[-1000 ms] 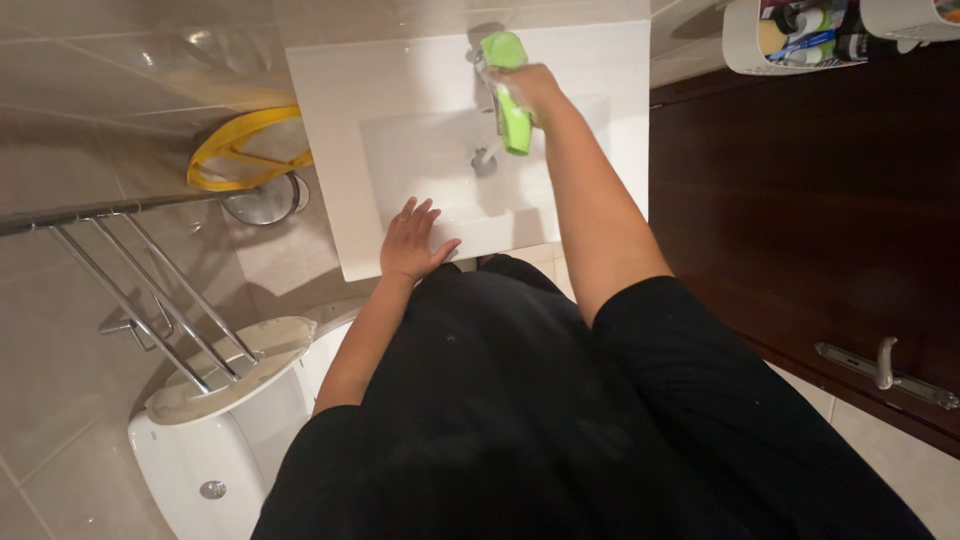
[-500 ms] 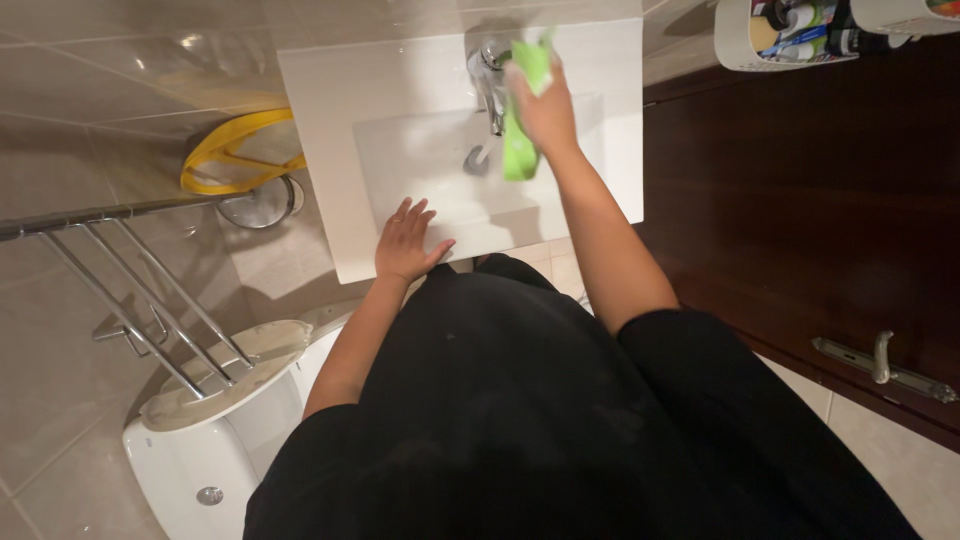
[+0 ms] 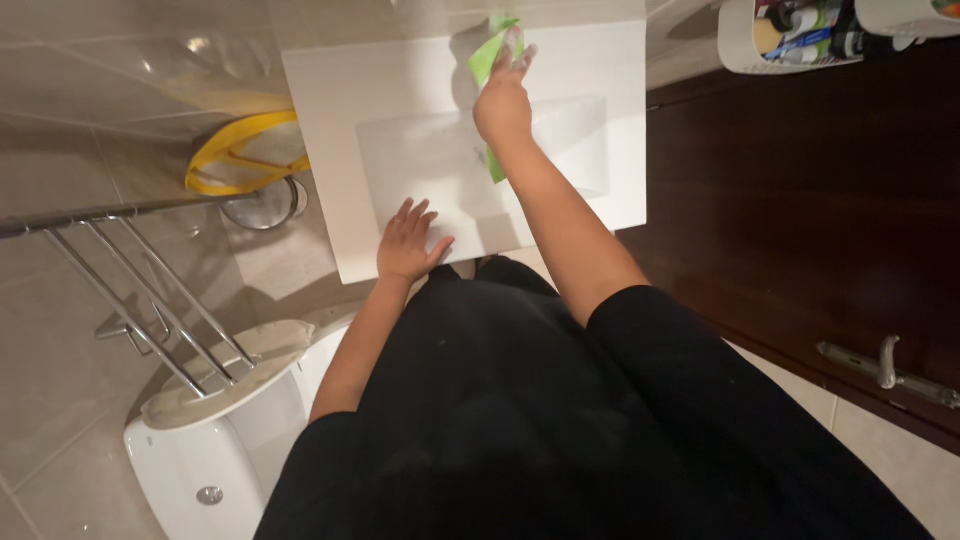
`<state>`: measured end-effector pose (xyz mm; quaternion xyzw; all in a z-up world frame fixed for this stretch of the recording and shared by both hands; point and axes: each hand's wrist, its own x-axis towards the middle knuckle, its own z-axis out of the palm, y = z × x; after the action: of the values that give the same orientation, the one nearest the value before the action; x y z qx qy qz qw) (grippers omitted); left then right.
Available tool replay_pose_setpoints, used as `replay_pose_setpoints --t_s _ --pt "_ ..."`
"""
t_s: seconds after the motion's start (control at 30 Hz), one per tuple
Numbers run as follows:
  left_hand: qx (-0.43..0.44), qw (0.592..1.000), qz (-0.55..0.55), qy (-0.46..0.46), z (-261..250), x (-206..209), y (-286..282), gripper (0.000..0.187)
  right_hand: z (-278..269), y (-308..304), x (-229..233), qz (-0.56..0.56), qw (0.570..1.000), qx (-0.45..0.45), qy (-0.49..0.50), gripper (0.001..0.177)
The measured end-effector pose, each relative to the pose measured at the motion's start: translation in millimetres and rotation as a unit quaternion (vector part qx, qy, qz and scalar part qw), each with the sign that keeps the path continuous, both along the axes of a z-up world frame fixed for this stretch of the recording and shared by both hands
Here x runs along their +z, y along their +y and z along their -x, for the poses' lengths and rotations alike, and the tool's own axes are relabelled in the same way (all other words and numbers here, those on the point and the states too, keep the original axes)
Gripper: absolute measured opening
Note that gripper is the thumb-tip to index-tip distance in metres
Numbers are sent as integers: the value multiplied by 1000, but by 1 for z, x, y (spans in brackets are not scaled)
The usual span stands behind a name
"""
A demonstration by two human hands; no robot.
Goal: The person cleans a white bathroom sink using a green cloth. They wipe the basin, faucet, and surrounding surfaces, then rinse the cloth under running water and continue wiping the sink until the end of the clip.
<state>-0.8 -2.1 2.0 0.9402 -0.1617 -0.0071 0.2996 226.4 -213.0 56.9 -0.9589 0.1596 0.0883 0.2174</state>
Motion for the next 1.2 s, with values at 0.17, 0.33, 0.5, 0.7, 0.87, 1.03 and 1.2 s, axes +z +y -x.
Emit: replay_pose_setpoints --t_s 0.17,0.33,0.5,0.7,0.87,1.03,1.2 --pt "-11 1000 -10 13 4 -3 1 55 43 1 15 55 993 88 -54 82" --pt "-10 1000 -17 20 3 -2 -2 54 85 -21 -2 160 959 232 -4 35" --pt "-11 999 -17 25 1 -4 2 55 77 -5 8 226 942 243 -58 23" --pt "-12 999 -26 39 -4 -7 0 55 55 76 41 126 945 299 -30 51" --pt "-8 999 -24 42 -2 -5 -3 55 7 68 -35 142 941 273 -138 69" --pt "-9 999 0 34 -7 2 1 56 25 35 -86 71 972 190 -120 75" --pt "-17 1000 5 10 -9 -2 1 56 18 62 -81 47 988 94 -115 81"
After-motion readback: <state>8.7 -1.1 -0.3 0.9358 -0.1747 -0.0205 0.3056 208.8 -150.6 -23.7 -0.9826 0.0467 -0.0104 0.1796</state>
